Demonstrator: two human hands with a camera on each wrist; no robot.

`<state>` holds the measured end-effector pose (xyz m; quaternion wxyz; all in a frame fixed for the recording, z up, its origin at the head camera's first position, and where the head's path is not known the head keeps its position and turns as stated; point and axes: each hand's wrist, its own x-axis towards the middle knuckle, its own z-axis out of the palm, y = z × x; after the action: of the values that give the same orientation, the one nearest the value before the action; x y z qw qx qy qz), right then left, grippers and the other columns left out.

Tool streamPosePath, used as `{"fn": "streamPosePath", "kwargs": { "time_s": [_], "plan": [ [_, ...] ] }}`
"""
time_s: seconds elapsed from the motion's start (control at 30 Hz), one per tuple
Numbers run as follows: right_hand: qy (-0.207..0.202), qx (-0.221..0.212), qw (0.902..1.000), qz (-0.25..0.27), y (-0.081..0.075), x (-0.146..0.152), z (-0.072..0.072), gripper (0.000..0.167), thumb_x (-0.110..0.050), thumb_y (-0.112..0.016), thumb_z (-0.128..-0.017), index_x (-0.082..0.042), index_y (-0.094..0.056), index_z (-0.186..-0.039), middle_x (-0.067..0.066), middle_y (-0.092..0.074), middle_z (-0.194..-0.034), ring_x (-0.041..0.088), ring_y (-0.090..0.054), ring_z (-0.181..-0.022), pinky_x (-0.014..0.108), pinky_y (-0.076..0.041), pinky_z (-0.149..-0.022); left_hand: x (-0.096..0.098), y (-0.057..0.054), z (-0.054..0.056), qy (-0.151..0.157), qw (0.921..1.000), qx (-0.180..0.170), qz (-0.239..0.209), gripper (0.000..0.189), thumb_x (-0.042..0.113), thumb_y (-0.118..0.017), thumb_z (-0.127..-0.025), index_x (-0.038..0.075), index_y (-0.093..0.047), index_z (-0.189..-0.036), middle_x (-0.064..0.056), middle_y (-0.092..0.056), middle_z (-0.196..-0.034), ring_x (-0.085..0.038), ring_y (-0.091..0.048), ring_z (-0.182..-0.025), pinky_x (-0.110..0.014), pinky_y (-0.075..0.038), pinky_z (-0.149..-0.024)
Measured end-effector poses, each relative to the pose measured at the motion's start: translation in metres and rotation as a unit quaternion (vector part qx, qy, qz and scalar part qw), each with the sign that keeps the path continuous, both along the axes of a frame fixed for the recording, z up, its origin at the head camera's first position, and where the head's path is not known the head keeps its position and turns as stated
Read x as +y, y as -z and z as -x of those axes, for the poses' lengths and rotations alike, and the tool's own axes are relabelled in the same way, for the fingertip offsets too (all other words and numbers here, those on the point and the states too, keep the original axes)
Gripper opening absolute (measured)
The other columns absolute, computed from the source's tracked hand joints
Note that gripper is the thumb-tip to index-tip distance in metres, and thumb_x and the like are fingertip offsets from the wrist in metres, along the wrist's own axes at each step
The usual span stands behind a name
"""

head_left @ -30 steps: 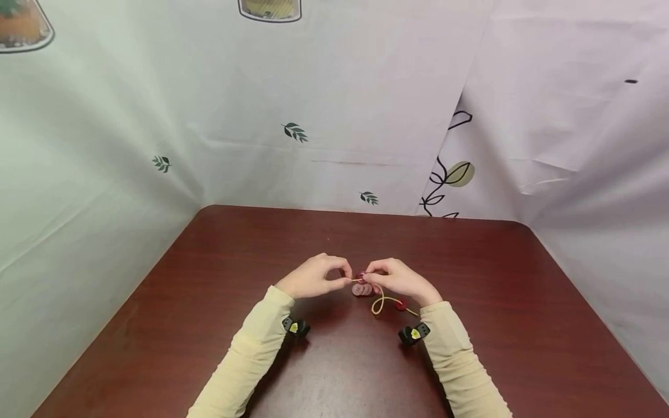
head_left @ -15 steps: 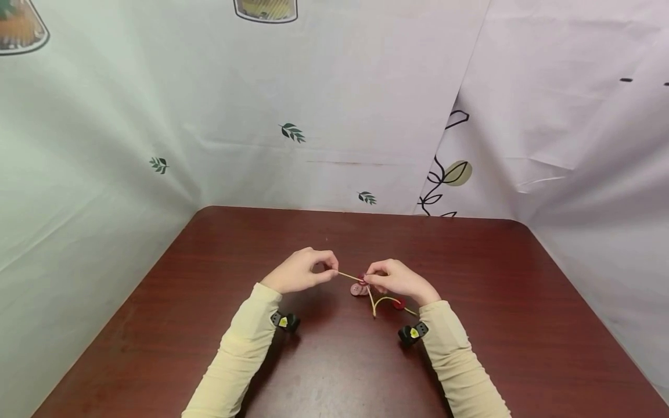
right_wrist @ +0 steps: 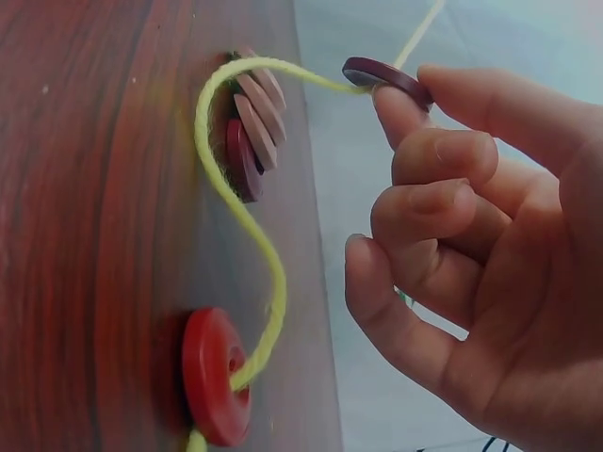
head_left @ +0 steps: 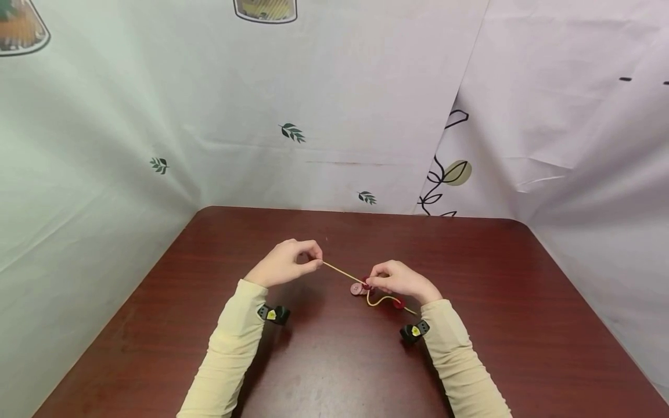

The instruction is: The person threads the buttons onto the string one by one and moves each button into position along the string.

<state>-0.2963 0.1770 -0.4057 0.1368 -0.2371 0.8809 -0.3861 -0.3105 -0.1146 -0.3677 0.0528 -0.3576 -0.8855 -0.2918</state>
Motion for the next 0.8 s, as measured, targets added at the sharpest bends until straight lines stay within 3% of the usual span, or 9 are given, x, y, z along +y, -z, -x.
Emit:
{"fn": "streamPosePath", "kwargs": {
  "time_s": [0.23,0.4,0.57,0.8],
  "plan": [
    [-0.011,-0.023,0.9995,0.02,0.005,0.007,0.004,0.025,-0.018,-0.063,-0.092,0.004,-0.065,-0.081,-0.005,-0.043,-0.056,0.009,-0.042,-0.052,0.021,-0.034,-0.052,-0.003,-0.004,0.0,0.008,1.0,0.001,0.0,0.006,0.02,-0.066,-0.088,0.025,-0.063,-0.085,0.016,-0.064,-0.074,-0.003,-0.053,-0.069,-0.024,-0.039,-0.069],
    [-0.01,-0.049,0.9984,0.026,0.011,0.018,0.007,0.028,-0.019,-0.062,-0.092,0.006,-0.061,-0.08,-0.005,-0.041,-0.055,0.011,-0.043,-0.05,0.022,-0.037,-0.051,-0.008,-0.005,0.001,0.016,0.9999,-0.002,-0.003,0.003,0.022,-0.063,-0.087,0.022,-0.064,-0.084,0.017,-0.063,-0.074,-0.002,-0.053,-0.068,-0.028,-0.038,-0.075],
    [-0.007,-0.079,0.9962,0.034,0.019,0.031,0.01,0.028,-0.019,-0.061,-0.093,0.007,-0.062,-0.08,-0.004,-0.041,-0.055,0.011,-0.047,-0.049,0.025,-0.04,-0.053,-0.015,-0.006,0.002,0.031,0.9989,-0.033,-0.014,0.005,0.021,-0.062,-0.086,0.017,-0.064,-0.084,0.014,-0.064,-0.075,-0.003,-0.057,-0.07,-0.033,-0.044,-0.076],
    [-0.019,-0.129,0.9905,0.043,0.027,0.042,0.012,0.025,-0.018,-0.06,-0.093,0.006,-0.065,-0.087,-0.004,-0.042,-0.056,0.008,-0.04,-0.052,0.022,-0.034,-0.054,-0.025,-0.006,0.002,0.037,0.9955,-0.083,-0.029,0.009,0.011,-0.064,-0.083,0.02,-0.062,-0.081,0.009,-0.065,-0.077,-0.008,-0.059,-0.073,-0.028,-0.047,-0.069]
  ]
}}
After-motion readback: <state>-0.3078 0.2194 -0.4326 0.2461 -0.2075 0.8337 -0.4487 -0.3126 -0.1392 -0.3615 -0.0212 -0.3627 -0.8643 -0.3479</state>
